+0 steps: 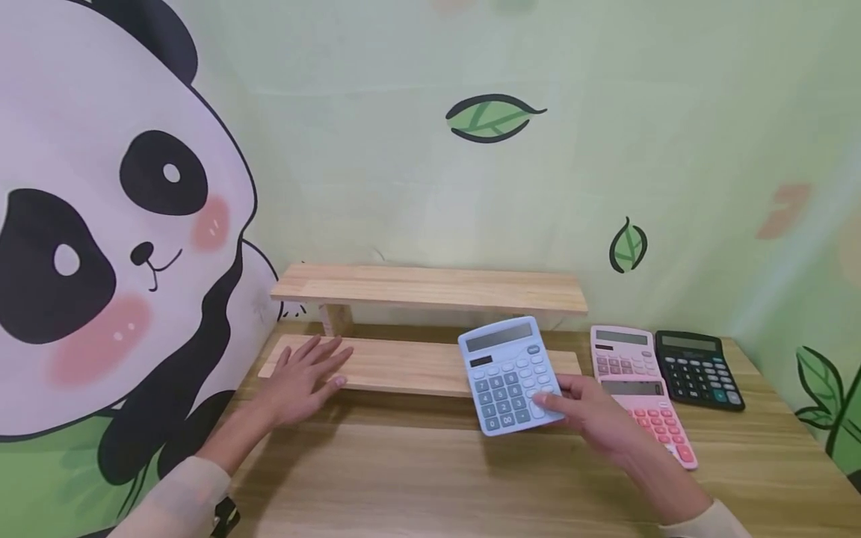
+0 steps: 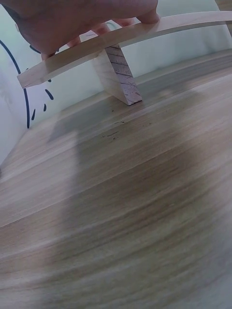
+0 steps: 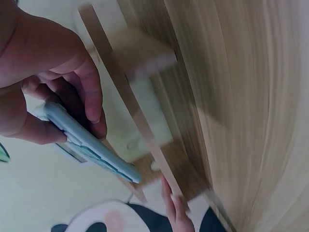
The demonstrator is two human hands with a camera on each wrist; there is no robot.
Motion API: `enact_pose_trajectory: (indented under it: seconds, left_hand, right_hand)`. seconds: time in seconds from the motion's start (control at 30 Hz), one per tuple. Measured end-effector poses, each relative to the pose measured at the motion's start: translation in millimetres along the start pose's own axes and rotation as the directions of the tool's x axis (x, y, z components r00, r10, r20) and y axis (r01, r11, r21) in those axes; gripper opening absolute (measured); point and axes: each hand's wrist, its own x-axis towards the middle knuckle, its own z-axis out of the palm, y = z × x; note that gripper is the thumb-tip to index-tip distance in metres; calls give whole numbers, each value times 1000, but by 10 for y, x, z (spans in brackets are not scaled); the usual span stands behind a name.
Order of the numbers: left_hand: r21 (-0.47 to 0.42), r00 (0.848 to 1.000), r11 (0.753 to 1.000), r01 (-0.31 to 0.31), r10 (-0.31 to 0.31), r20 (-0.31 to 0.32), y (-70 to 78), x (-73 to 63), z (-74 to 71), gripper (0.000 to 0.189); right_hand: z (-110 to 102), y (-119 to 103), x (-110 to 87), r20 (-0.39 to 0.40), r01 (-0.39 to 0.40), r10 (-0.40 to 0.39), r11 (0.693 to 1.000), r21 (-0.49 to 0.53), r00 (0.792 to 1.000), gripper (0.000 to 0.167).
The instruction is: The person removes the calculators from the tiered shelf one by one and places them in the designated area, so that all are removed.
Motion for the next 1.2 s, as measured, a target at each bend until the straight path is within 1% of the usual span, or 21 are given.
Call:
enact_pose_trajectory:
  seconds: [0.13,0.23,0.3,0.43,0.53,0.63,0.77,0.9,0.97,1.03,1.13,1.2]
  left_hand:
    - [7,1000,1000,-3,3,-5,0,2,-7,60]
    - [10,1000,1000,-7,7,-9,-4,4,4,60]
    - [4,1000,1000,-13,13,-16,-1,4,19,59]
    - [-16,999,1000,-19,19,-29,16,5,54,58]
    - [-16,999,1000,-16,16,-31,39,9,57,58]
    - [-16,999,1000,-14,13,-34,58,21,53,59]
    - [-25,999,1000,-16,15,-38,70,42,63,58]
    - [-14,1000,1000,-14,14,-26,73,51,67,59]
    - [-17,999,1000,-21,20,-30,65,48,81,58]
    - [-18,999,1000,-22,21,-35,71,44,87,58]
    - [-16,999,1000,-21,21,-35,77,37,93,59]
    - [-8,1000,1000,-12,12,-25,96,37,81,60]
  right_hand:
    - [-237,29,-138,-29,-9,8,999,-53,1000,59]
    - [-408,63,-229,-52,1,-5,996,-84,999,59]
    - [-533,87,-290,-85,-7,-1,995,-103,996,59]
    - [-824,119,-427,-155,-66,40,984,-163,987,65]
    - [-1061,134,-535,-214,-130,80,965,-227,974,71]
    - [-1308,165,-637,-251,-172,105,949,-263,962,73]
    - [-1603,239,-764,-285,-204,124,941,-271,950,72]
    - [-1835,323,-882,-327,-252,150,920,-299,933,72]
    - [-1932,367,-949,-340,-271,162,914,-301,926,73]
    - [-2023,405,-1011,-354,-280,171,918,-282,919,73]
    - [-2147,457,-1097,-377,-313,211,920,-234,902,79]
    - [-2224,495,-1146,-396,-338,233,915,-222,888,82]
